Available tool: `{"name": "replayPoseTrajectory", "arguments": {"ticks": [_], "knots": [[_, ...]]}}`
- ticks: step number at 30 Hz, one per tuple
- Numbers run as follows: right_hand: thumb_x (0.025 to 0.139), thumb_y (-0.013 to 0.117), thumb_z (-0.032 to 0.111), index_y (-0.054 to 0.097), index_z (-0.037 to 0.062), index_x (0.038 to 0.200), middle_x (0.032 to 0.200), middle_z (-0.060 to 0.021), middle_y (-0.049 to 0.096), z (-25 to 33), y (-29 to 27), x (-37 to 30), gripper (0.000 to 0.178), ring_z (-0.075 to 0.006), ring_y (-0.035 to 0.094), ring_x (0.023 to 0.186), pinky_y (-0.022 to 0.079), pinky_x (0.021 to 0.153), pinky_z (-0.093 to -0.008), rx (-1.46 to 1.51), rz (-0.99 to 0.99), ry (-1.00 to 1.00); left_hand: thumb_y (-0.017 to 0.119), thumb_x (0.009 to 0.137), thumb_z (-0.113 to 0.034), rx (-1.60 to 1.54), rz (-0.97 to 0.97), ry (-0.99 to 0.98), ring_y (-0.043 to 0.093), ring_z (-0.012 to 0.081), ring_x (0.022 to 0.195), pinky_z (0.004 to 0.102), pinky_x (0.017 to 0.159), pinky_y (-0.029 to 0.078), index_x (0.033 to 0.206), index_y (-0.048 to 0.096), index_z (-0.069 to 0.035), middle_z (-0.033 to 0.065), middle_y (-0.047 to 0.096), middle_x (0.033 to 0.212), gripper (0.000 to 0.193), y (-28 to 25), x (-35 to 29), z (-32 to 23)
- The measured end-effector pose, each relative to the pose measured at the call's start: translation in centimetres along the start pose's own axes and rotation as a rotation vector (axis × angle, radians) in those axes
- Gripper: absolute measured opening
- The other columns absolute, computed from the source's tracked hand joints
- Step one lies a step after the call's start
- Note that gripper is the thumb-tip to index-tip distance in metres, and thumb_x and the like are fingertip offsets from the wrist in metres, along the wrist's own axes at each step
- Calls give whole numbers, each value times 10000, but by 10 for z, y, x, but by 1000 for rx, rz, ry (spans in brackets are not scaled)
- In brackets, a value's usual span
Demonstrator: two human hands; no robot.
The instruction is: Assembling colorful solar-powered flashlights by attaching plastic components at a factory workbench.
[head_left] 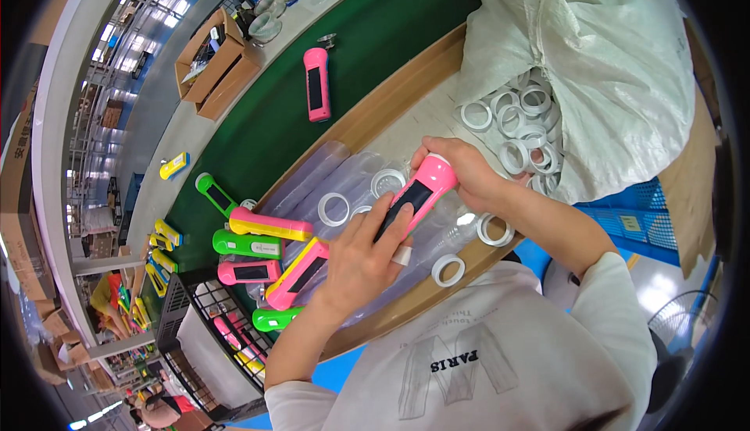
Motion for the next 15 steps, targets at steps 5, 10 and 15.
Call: {"name": "replayPoseTrajectory", "arguments": {"ticks": [5, 10, 15], "knots": [[996, 394, 355, 572, 30, 1117, 1061, -75, 613, 34, 30, -20, 390, -154, 576, 987, 451, 890, -299, -309, 204, -187, 701, 777, -71, -853, -15, -509, 655, 240, 890, 318, 688, 543, 1223, 589, -36, 168, 632, 1121, 461, 15, -33, 59], [994, 379, 380, 576, 11, 1078, 961, -81, 625, 20, 16, -9, 426, -157, 579, 915, 456, 845, -300, -215, 104, -131, 745, 761, -129, -297, -67, -159, 658, 229, 757, 298, 564, 518, 1249, 594, -107, 165, 624, 1054, 511, -9, -6, 27], [985, 387, 393, 609, 1, 1010, 880, -104, 626, 42, 28, -25, 450, -163, 586, 789, 464, 754, -310, -478, 34, -320, 780, 737, -138, -189, -63, -125, 663, 235, 729, 307, 597, 531, 1225, 618, -93, 131, 648, 1019, 516, -11, -21, 6]]}}
Point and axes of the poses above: each hand's wrist, its own x-axis towards the middle knuckle, its own y-axis out of the palm, z = x × y, the point moved 10 cm from there along x, towards the middle knuckle
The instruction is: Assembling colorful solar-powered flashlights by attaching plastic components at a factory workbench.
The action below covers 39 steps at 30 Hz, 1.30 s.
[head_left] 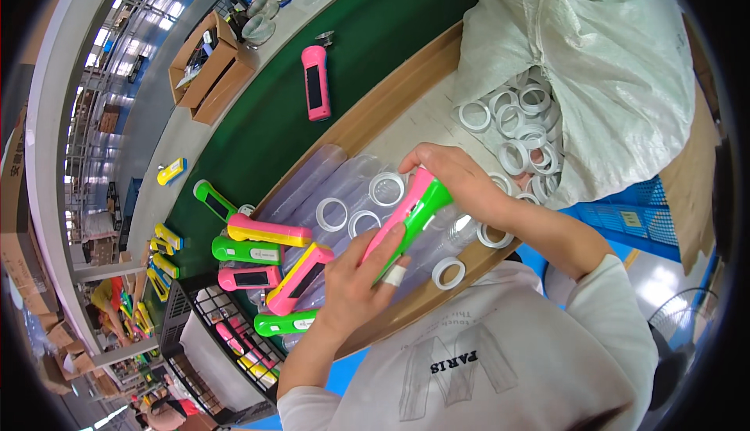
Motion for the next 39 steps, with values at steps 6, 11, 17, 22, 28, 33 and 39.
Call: {"name": "replayPoseTrajectory", "arguments": {"ticks": [6, 11, 17, 22, 28, 33, 39], "knots": [[947, 461, 412, 642, -9, 991, 871, -151, 618, 160, 45, -112, 460, -284, 638, 781, 561, 658, -393, -417, 123, -910, 807, 680, -83, -1505, 387, -572, 588, 235, 1136, 355, 998, 432, 1234, 579, 52, 166, 623, 1217, 615, 20, -43, -4], [792, 511, 160, 641, 54, 801, 778, -95, 576, 125, 10, -92, 168, -250, 602, 701, 543, 594, -389, -449, -143, -963, 738, 759, -72, -1320, 400, -726, 585, 211, 1131, 338, 997, 429, 1312, 515, 34, 140, 594, 1265, 606, 19, -26, 5], [972, 406, 420, 597, 39, 1059, 921, -59, 631, -71, 11, -10, 435, -216, 611, 855, 483, 782, -348, 436, 20, 599, 741, 694, -35, 384, 183, 180, 634, 225, 678, 321, 503, 500, 1187, 633, -114, 133, 637, 978, 511, 11, 15, -10], [983, 352, 509, 600, 30, 1114, 1035, -110, 646, 42, 11, -23, 555, -241, 603, 959, 451, 882, -348, -282, 23, -457, 727, 792, -50, -1006, 214, -864, 619, 119, 843, 286, 675, 520, 1283, 563, -33, 34, 651, 1078, 518, 18, -45, 63], [987, 408, 332, 646, 25, 935, 938, -99, 652, -85, 9, -3, 392, -183, 611, 874, 479, 810, -309, 371, 47, 560, 779, 699, -85, 251, 192, 65, 655, 305, 805, 342, 626, 538, 1189, 623, -103, 150, 639, 1033, 514, 22, 9, -3], [994, 380, 420, 570, 14, 1105, 1105, -109, 614, 7, 9, -10, 462, -194, 592, 966, 465, 871, -319, 33, 155, -94, 759, 720, -32, -634, 113, -466, 665, 246, 858, 302, 744, 521, 1243, 595, -76, 139, 648, 1072, 550, 15, -21, 48], [958, 396, 314, 625, -15, 825, 842, -140, 664, -58, -3, 5, 422, -213, 632, 810, 481, 780, -323, 506, 2, 330, 754, 732, -53, -151, 51, -107, 656, 304, 808, 353, 686, 542, 1230, 599, -73, 147, 644, 1002, 522, 22, 16, 15]]}}
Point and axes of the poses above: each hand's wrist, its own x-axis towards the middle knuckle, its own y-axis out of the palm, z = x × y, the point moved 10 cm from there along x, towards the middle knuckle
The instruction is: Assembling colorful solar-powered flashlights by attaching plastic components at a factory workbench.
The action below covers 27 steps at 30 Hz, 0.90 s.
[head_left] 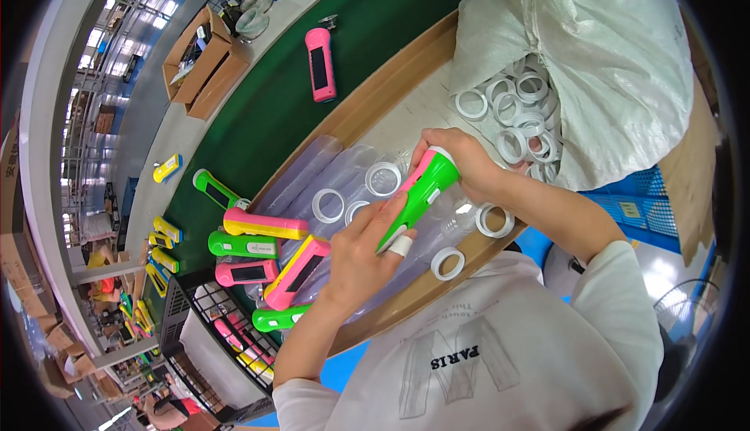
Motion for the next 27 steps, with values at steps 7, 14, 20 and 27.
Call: {"name": "replayPoseTrajectory", "arguments": {"ticks": [7, 14, 20, 27], "knots": [[1010, 399, 365, 544, 32, 1186, 1081, -107, 627, 24, 13, -10, 404, -197, 609, 997, 475, 897, -332, 17, 6, -15, 768, 750, -80, -124, -114, -185, 651, 231, 893, 299, 781, 513, 1278, 545, -29, 142, 631, 1095, 576, 9, -25, 23], [908, 621, 267, 463, 91, 1210, 1132, -133, 572, 23, 47, -31, 383, -270, 572, 1110, 472, 953, -426, 315, 142, -260, 731, 802, -83, -905, -126, -679, 599, 158, 844, 284, 719, 494, 1297, 475, -18, 107, 615, 1066, 562, 72, -70, 36], [825, 687, 247, 476, 121, 910, 1031, -156, 606, 11, 67, -42, 260, -306, 635, 1010, 484, 929, -406, 663, 326, -298, 654, 858, -322, -2065, 238, -614, 514, 187, 529, 271, 450, 379, 1267, 438, 3, 125, 558, 854, 565, 107, -84, -43], [821, 684, 187, 444, 133, 831, 1005, -162, 597, 19, 69, -54, 246, -297, 635, 973, 510, 886, -405, 572, 268, -356, 715, 818, -254, -1205, 27, -601, 599, 237, 605, 315, 541, 466, 1199, 504, -15, 106, 615, 865, 497, 90, -91, -2]]}}
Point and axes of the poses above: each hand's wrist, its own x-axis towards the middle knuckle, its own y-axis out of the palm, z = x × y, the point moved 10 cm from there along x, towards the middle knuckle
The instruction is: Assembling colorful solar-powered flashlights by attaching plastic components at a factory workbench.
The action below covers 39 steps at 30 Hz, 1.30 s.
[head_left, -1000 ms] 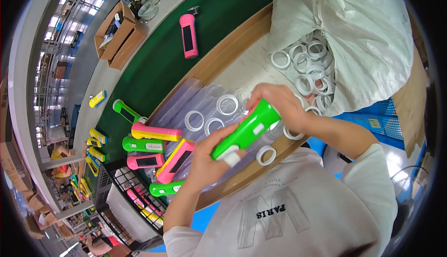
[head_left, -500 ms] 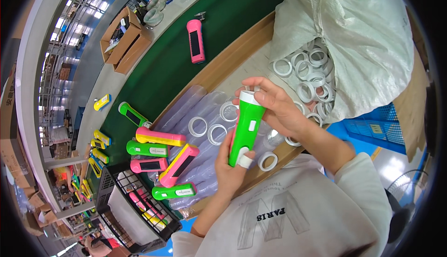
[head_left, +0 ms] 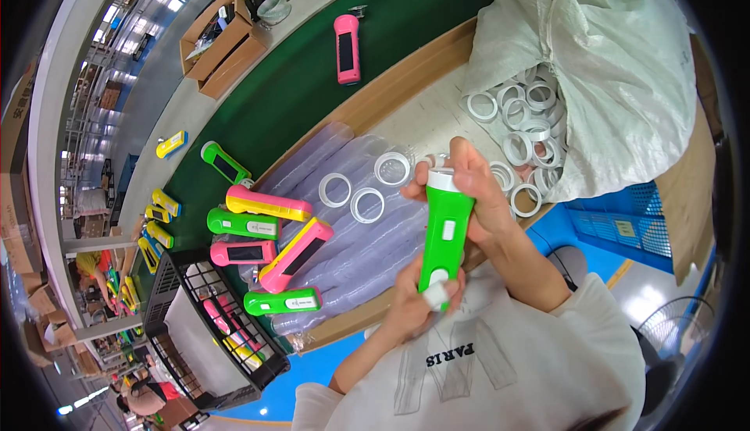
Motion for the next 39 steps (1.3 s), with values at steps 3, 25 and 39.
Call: {"name": "replayPoseTrajectory", "arguments": {"ticks": [3, 25, 39], "knots": [[822, 675, 122, 434, 113, 874, 1014, -173, 597, 11, -18, -9, 246, -274, 635, 941, 514, 875, -384, -435, -181, -85, 751, 770, -131, 712, -299, 225, 664, 257, 730, 350, 676, 517, 1097, 557, -10, 117, 670, 848, 399, -31, 12, -24], [775, 709, 217, 604, -13, 928, 953, -189, 573, 113, -86, 40, 295, -328, 643, 812, 530, 682, -400, -2461, -475, -139, 493, 978, -386, -207, -353, 270, 635, 199, 807, 295, 655, 544, 1126, 543, -13, 120, 629, 1030, 404, -127, 111, -124], [1007, 408, 430, 584, -6, 862, 1015, -178, 629, 50, -80, 69, 492, -210, 628, 830, 503, 691, -283, -944, -247, 143, 683, 695, -52, 1908, -112, 553, 534, 301, 978, 418, 898, 400, 1032, 682, -85, 96, 607, 1012, 339, -62, 154, -124]]}}
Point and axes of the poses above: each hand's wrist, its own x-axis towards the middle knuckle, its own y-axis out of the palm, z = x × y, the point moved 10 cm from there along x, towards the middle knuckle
